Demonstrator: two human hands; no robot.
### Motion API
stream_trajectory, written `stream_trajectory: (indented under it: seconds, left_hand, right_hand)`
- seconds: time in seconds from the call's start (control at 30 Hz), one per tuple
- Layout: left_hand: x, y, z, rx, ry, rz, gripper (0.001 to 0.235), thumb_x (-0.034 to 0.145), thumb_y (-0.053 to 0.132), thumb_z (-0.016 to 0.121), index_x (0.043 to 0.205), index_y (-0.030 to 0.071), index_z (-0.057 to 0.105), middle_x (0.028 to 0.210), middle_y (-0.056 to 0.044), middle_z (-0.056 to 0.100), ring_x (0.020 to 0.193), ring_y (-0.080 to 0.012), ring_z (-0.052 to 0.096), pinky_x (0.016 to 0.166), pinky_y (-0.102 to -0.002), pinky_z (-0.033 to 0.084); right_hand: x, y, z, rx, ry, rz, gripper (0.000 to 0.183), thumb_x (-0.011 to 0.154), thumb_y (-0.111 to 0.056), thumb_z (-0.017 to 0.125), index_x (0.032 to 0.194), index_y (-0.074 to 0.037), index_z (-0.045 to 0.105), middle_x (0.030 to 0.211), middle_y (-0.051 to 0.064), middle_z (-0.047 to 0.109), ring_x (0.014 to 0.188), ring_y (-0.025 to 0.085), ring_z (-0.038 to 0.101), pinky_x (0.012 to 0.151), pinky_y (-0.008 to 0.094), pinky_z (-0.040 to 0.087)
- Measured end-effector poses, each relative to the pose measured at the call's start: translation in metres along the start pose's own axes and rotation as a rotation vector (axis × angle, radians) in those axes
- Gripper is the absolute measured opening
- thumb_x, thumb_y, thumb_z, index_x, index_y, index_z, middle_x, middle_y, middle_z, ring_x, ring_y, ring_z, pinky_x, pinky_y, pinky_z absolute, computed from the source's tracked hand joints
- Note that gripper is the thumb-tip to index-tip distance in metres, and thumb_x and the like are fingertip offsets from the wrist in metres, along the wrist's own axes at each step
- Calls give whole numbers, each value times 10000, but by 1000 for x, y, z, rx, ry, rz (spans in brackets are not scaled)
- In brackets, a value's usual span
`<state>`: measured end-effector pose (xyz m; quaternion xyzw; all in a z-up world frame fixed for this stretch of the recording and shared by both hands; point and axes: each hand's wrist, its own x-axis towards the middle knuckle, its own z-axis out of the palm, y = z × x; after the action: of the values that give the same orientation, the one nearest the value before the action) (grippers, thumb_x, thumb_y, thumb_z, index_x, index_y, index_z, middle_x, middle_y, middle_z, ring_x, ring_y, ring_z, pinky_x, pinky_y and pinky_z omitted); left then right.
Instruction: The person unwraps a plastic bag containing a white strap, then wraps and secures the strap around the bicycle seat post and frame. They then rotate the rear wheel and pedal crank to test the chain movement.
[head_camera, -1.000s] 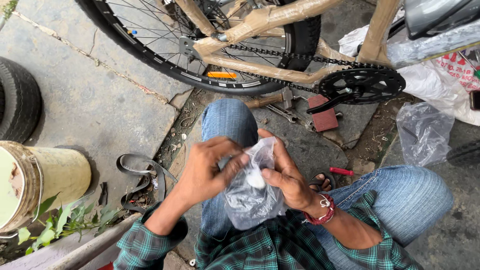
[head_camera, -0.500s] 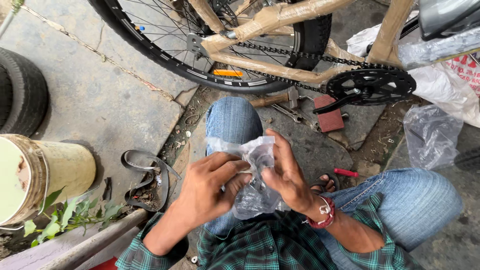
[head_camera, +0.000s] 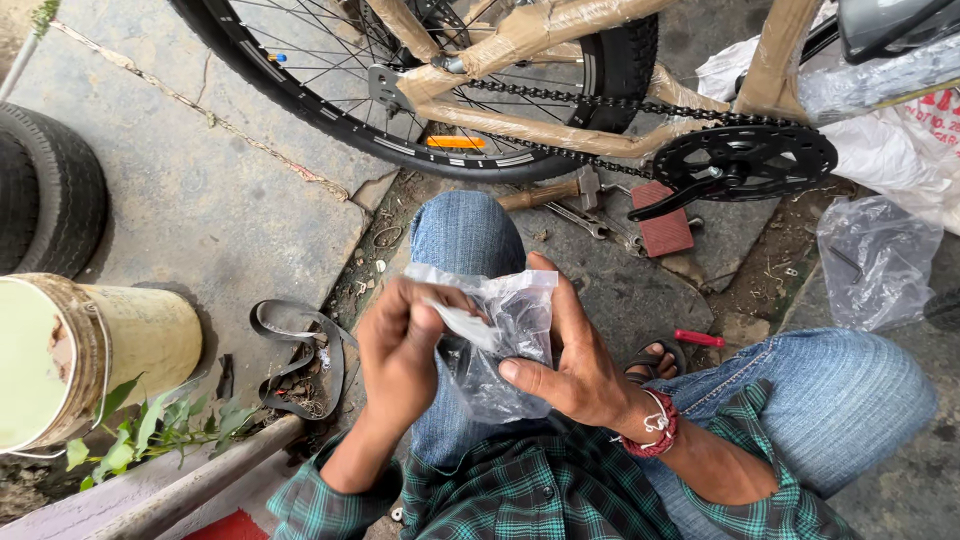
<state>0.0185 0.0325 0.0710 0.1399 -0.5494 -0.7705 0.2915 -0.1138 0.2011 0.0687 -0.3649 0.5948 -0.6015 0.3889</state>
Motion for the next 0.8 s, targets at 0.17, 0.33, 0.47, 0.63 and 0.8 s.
stream_trajectory:
  seconds: [0.17, 0.33, 0.47, 0.63, 0.8]
  left_hand:
    - [16, 26, 9, 25, -85, -80, 433, 911, 288, 744, 1169, 36, 505, 1092, -154, 687, 976, -230, 710, 830, -348, 584]
    - [23, 53, 5, 737, -468, 144, 554, 750, 176, 853, 1220, -13, 628, 1117, -167, 728, 1002, -235, 725, 823, -353, 579]
    - [30, 55, -1, 448, -457, 115, 302, 846, 34, 829, 1130, 38, 725, 1036, -126, 761, 902, -199, 728, 803, -327, 590]
    - [39, 81, -12, 34, -97, 288, 208, 924, 56, 799, 1099, 28, 692, 903, -52, 697, 681, -120, 605, 599, -260, 529]
    - [36, 74, 19, 724, -347, 327, 249, 838, 126, 808, 1025, 24, 679, 915, -66, 704, 687, -137, 632, 583, -286, 533]
  right_hand:
    - [6, -1, -2, -1, 68, 43, 978, 876, -290, 709, 1614, 18, 145, 1444, 205, 512, 1327, 261, 565, 1114, 404, 455]
    - [0, -1, 1, -81, 83, 28, 915, 891, -286, 705, 1587, 24, 199, 1358, 195, 584, 1252, 262, 621, 1068, 392, 496]
    - [-2, -3, 1, -166, 67, -22, 916, 901, -296, 701, 1595, 31, 201, 1360, 199, 609, 1259, 274, 622, 1083, 404, 474]
    - [-3, -2, 0, -256, 114, -53, 854, 914, -306, 699, 1582, 21, 279, 1380, 204, 608, 1285, 281, 621, 1091, 415, 485]
    - [0, -5, 3, -141, 124, -27, 888, 903, -303, 704, 1575, 28, 228, 1389, 214, 577, 1275, 275, 609, 1062, 410, 495]
